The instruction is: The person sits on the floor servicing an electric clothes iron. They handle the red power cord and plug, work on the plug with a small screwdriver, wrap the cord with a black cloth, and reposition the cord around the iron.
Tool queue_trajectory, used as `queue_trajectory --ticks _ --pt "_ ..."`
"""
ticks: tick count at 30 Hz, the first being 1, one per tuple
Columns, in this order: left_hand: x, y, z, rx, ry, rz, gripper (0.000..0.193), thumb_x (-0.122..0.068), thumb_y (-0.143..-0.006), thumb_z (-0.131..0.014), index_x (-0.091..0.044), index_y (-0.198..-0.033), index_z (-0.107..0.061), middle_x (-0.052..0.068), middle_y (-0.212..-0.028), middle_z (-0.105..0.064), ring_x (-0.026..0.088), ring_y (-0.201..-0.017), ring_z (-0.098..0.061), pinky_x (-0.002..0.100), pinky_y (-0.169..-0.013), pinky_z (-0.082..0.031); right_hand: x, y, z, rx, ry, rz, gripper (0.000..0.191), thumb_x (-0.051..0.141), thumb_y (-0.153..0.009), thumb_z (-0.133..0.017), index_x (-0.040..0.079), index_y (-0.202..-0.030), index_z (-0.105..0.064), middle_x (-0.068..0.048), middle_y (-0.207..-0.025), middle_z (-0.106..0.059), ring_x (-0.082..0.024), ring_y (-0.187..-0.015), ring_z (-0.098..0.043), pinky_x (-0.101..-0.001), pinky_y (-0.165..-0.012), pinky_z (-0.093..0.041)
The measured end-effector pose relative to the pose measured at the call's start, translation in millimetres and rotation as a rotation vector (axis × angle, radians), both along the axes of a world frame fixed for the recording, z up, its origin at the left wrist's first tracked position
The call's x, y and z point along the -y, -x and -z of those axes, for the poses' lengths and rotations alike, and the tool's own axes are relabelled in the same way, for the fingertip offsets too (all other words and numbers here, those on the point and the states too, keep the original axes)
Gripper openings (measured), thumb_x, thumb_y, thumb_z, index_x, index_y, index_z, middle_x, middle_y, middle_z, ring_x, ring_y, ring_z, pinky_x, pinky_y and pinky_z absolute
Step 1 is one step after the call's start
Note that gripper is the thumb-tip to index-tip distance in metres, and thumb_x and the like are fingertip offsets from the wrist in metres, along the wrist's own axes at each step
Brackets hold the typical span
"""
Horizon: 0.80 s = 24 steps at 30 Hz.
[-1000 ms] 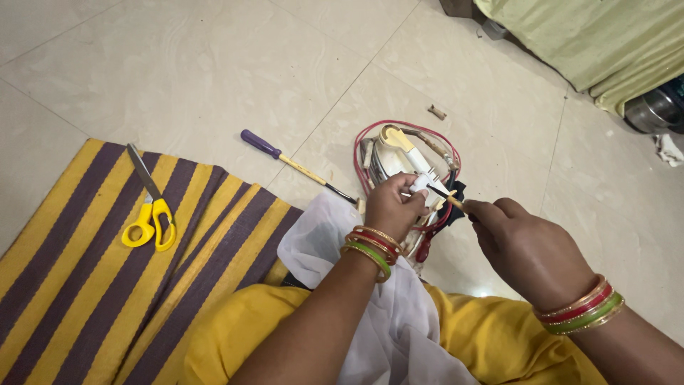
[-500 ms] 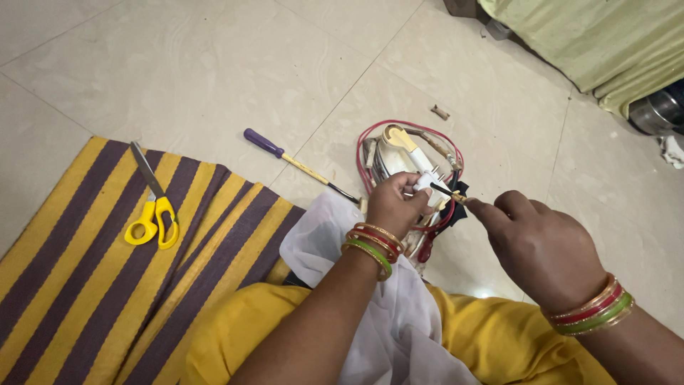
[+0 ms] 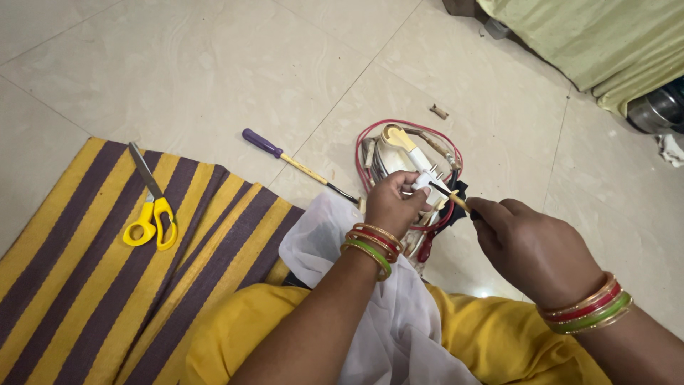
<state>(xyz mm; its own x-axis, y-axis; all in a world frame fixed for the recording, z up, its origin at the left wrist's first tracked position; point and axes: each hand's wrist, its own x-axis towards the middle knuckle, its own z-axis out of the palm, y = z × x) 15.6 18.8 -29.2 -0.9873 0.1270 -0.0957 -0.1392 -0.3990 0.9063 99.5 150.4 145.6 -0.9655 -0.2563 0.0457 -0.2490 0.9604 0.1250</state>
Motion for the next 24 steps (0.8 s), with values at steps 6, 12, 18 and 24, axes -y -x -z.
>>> queue_trajectory --ticks 6,12,18,24 --pt "1.7 -1.0 -6.1 -0.068 -0.001 -0.013 0.030 -0.006 -0.091 -0.069 0.003 -0.119 -0.065 0.006 -0.093 -0.073 0.012 -0.074 -0.075 0.024 -0.060 -0.057 -1.4 6.9 -5.9 0.059 0.027 -0.005 0.032 0.030 -0.092 -0.063 0.022 -0.122 -0.073 -0.007 -0.082 -0.071 -0.031 -0.069 -0.069 -0.0442 -0.061 -0.057" --pt "3.9 -3.5 -8.1 -0.069 0.131 -0.002 0.024 -0.006 -0.090 -0.070 0.003 -0.113 -0.069 0.007 -0.089 -0.073 0.013 -0.072 -0.076 0.025 -0.059 -0.059 3.9 5.1 -13.5 0.081 -0.160 -0.034 0.039 0.026 -0.092 -0.057 0.026 -0.129 -0.069 -0.006 -0.081 -0.067 -0.029 -0.066 -0.068 -0.0432 -0.056 -0.056" --pt "2.3 -1.5 -2.1 -0.103 0.085 -0.024 0.026 -0.006 -0.091 -0.069 0.003 -0.115 -0.067 0.005 -0.093 -0.072 0.012 -0.073 -0.075 0.024 -0.061 -0.059 8.4 2.9 -12.5 -0.041 -0.308 -0.159 0.041 0.019 -0.089 -0.060 0.024 -0.129 -0.069 -0.004 -0.076 -0.062 -0.024 -0.061 -0.067 -0.0398 -0.051 -0.054" --pt "0.9 2.6 2.7 -0.065 -0.008 -0.027 0.029 -0.007 -0.092 -0.070 0.004 -0.119 -0.067 0.007 -0.093 -0.073 0.011 -0.074 -0.074 0.022 -0.059 -0.055 6.3 0.9 -11.0 -0.180 -0.308 -0.224 0.040 0.014 -0.083 -0.064 0.027 -0.120 -0.072 -0.002 -0.077 -0.060 -0.020 -0.066 -0.067 -0.0372 -0.057 -0.054"
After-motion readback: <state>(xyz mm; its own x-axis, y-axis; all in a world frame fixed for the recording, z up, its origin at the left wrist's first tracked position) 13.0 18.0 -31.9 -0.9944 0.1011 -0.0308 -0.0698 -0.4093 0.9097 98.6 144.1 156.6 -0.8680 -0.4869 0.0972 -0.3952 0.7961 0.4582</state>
